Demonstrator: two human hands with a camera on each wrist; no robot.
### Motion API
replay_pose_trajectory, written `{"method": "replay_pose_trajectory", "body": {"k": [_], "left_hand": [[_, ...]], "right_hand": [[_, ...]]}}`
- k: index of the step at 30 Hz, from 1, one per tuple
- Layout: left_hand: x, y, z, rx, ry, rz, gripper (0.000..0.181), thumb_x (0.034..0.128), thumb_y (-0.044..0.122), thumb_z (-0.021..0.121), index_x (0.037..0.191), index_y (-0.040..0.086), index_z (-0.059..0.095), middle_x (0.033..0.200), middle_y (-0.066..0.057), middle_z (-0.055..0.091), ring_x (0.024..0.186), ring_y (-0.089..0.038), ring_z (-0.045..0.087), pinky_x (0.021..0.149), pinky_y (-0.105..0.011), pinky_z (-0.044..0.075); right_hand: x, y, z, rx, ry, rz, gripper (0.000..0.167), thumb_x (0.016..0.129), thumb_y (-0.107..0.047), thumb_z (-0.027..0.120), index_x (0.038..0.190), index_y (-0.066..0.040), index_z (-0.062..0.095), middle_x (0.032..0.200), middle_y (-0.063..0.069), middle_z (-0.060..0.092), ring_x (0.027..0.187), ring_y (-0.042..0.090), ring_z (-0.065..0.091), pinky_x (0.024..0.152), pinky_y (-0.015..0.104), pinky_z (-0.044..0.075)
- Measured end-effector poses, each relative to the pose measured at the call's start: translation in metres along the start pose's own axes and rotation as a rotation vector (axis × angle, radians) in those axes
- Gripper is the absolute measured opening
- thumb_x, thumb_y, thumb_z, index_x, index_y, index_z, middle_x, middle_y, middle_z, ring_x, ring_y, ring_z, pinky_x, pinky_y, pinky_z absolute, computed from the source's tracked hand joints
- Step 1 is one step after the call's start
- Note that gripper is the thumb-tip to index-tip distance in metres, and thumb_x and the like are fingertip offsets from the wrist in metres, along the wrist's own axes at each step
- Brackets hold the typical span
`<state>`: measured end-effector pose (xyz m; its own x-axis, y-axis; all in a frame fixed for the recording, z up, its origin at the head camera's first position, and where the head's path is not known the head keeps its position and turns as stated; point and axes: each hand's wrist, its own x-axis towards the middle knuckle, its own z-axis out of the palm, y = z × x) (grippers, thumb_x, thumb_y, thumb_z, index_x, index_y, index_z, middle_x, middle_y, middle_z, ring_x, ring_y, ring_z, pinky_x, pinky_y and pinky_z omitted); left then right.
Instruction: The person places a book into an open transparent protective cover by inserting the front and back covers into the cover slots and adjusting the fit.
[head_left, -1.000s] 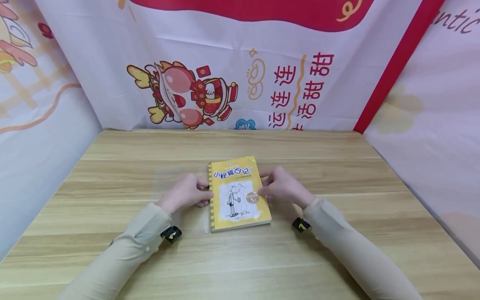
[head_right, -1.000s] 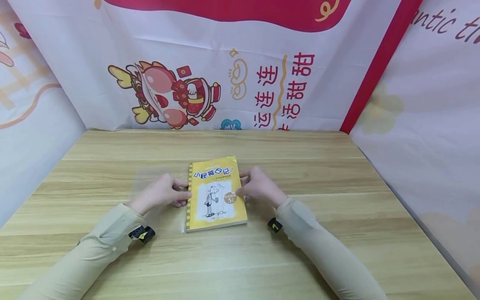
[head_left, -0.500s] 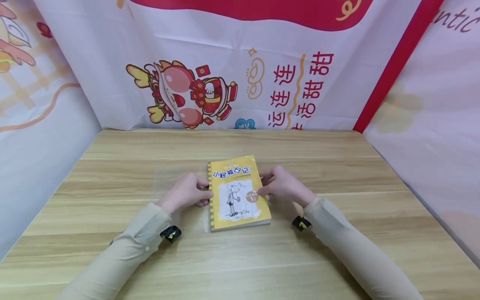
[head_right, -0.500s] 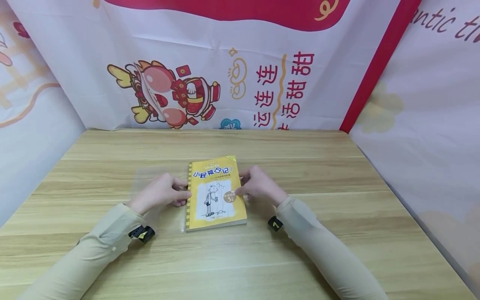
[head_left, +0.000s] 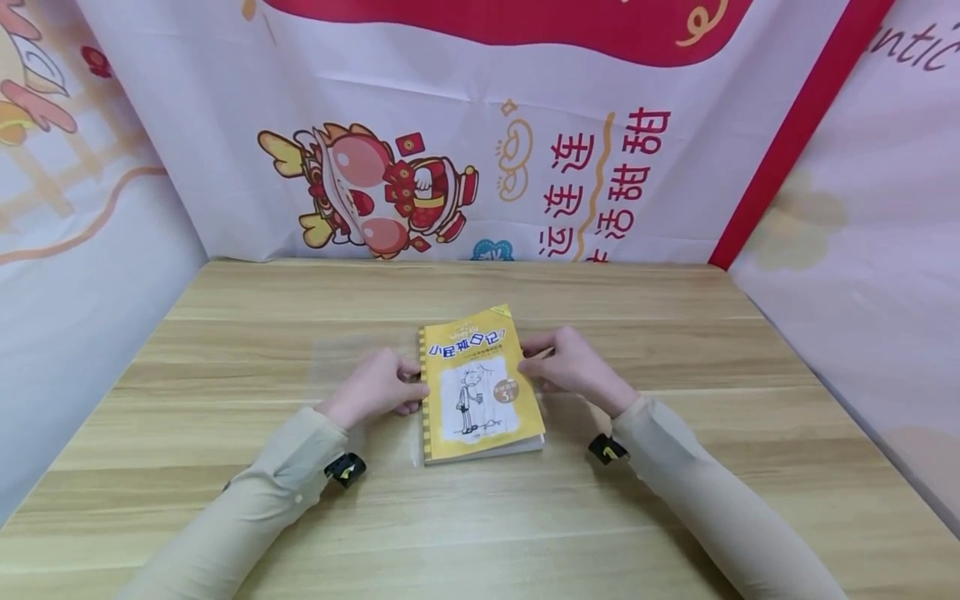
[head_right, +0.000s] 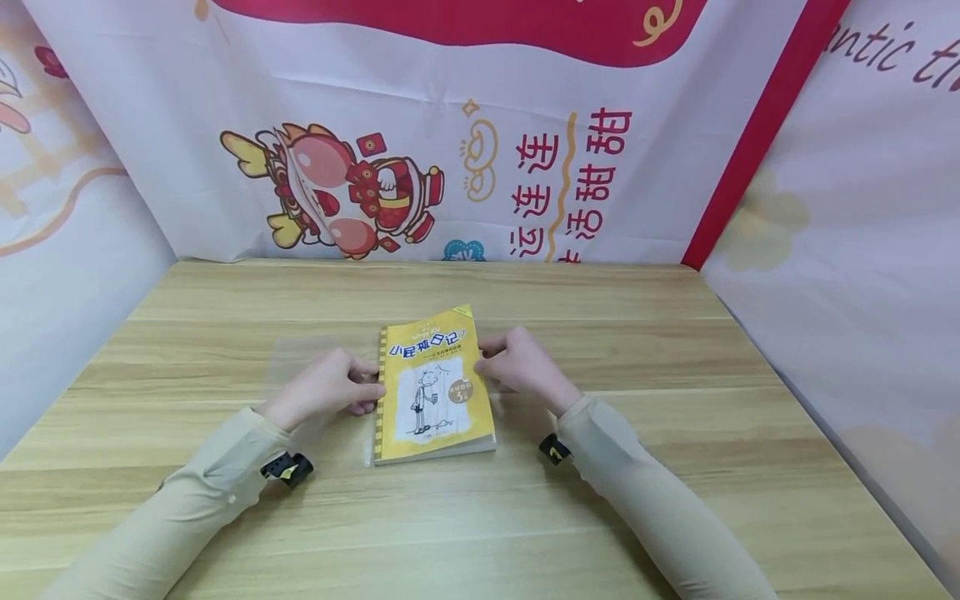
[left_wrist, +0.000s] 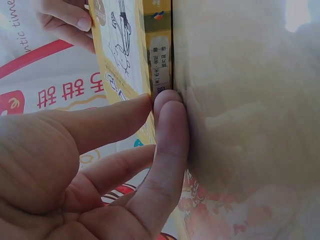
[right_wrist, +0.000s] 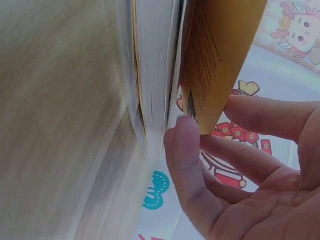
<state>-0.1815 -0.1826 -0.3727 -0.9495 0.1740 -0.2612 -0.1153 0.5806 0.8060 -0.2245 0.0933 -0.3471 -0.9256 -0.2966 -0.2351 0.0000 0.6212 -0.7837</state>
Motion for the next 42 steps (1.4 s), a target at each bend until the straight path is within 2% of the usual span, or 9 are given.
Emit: {"method": "replay_pose_trajectory", "body": {"k": [6,13,20,25,33,37,40,42], "left_hand": [[0.0,0.002,-0.001,0.018,-0.003,-0.001,0.049,0.0892,0.004,0.071,0.132,-0.013,0.052,0.083,-0.01,0.069,0.068,-0.02,0.067,0.065,-0.03,0.059],[-0.002,0.002,-0.001,0.017,-0.002,-0.012,0.049,0.0888,0.004,0.071,0.131,-0.013,0.052,0.084,-0.01,0.069,0.069,-0.02,0.067,0.065,-0.03,0.059],[-0.003,0.004,-0.003,0.04,-0.011,-0.002,0.052,0.0876,0.004,0.073,0.132,-0.013,0.052,0.082,-0.01,0.068,0.068,-0.02,0.067,0.065,-0.03,0.059],[-0.003,0.004,-0.003,0.068,-0.028,0.04,0.051,0.0851,0.004,0.075,0.129,-0.013,0.055,0.078,-0.01,0.068,0.066,-0.021,0.067,0.064,-0.031,0.058],[-0.005,0.007,-0.004,0.114,-0.022,0.071,0.051,0.0832,0.006,0.076,0.127,-0.011,0.058,0.074,-0.007,0.067,0.064,-0.021,0.065,0.059,-0.03,0.054],[-0.007,0.01,-0.005,0.142,-0.035,0.076,0.051,0.0829,0.009,0.077,0.126,-0.011,0.059,0.073,-0.007,0.067,0.063,-0.02,0.063,0.057,-0.027,0.05],[-0.009,0.012,-0.006,0.14,-0.056,0.066,0.038,0.0858,0.013,0.075,0.117,-0.006,0.066,0.074,-0.008,0.067,0.062,-0.018,0.059,0.054,-0.024,0.045],[-0.009,0.013,-0.008,0.131,-0.061,0.066,0.034,0.0883,0.016,0.074,0.114,-0.005,0.067,0.077,-0.008,0.068,0.064,-0.017,0.06,0.056,-0.024,0.046]], "right_hand": [[0.001,0.0,-0.003,0.081,0.009,-0.009,0.039,0.085,-0.014,0.077,0.124,-0.014,0.07,0.11,0.004,0.066,0.088,0.025,0.063,0.077,0.044,0.057],[-0.001,0.002,-0.006,0.271,-0.09,-0.062,0.027,0.089,-0.016,0.074,0.114,-0.008,0.072,0.107,0.006,0.071,0.092,0.028,0.067,0.091,0.052,0.051],[0.0,0.002,-0.006,0.385,-0.13,-0.052,0.027,0.09,-0.015,0.073,0.114,-0.005,0.071,0.111,0.01,0.069,0.098,0.03,0.066,0.091,0.052,0.051],[0.0,0.002,-0.007,0.451,-0.157,-0.036,0.03,0.09,-0.013,0.072,0.118,-0.001,0.069,0.115,0.014,0.068,0.099,0.031,0.065,0.092,0.051,0.051],[-0.003,-0.001,-0.008,0.491,-0.207,-0.065,0.033,0.092,-0.016,0.071,0.121,-0.001,0.067,0.117,0.016,0.066,0.103,0.034,0.065,0.091,0.05,0.052],[-0.003,-0.001,-0.007,0.494,-0.219,-0.051,0.03,0.093,-0.016,0.07,0.119,-0.001,0.069,0.116,0.016,0.067,0.102,0.035,0.064,0.091,0.051,0.052],[-0.002,-0.002,-0.006,0.496,-0.223,-0.037,0.029,0.094,-0.015,0.069,0.119,-0.001,0.068,0.115,0.017,0.067,0.102,0.035,0.064,0.09,0.049,0.053],[-0.002,-0.003,-0.006,0.492,-0.225,-0.038,0.029,0.094,-0.016,0.068,0.12,-0.001,0.067,0.115,0.017,0.066,0.102,0.035,0.064,0.088,0.047,0.054]]}}
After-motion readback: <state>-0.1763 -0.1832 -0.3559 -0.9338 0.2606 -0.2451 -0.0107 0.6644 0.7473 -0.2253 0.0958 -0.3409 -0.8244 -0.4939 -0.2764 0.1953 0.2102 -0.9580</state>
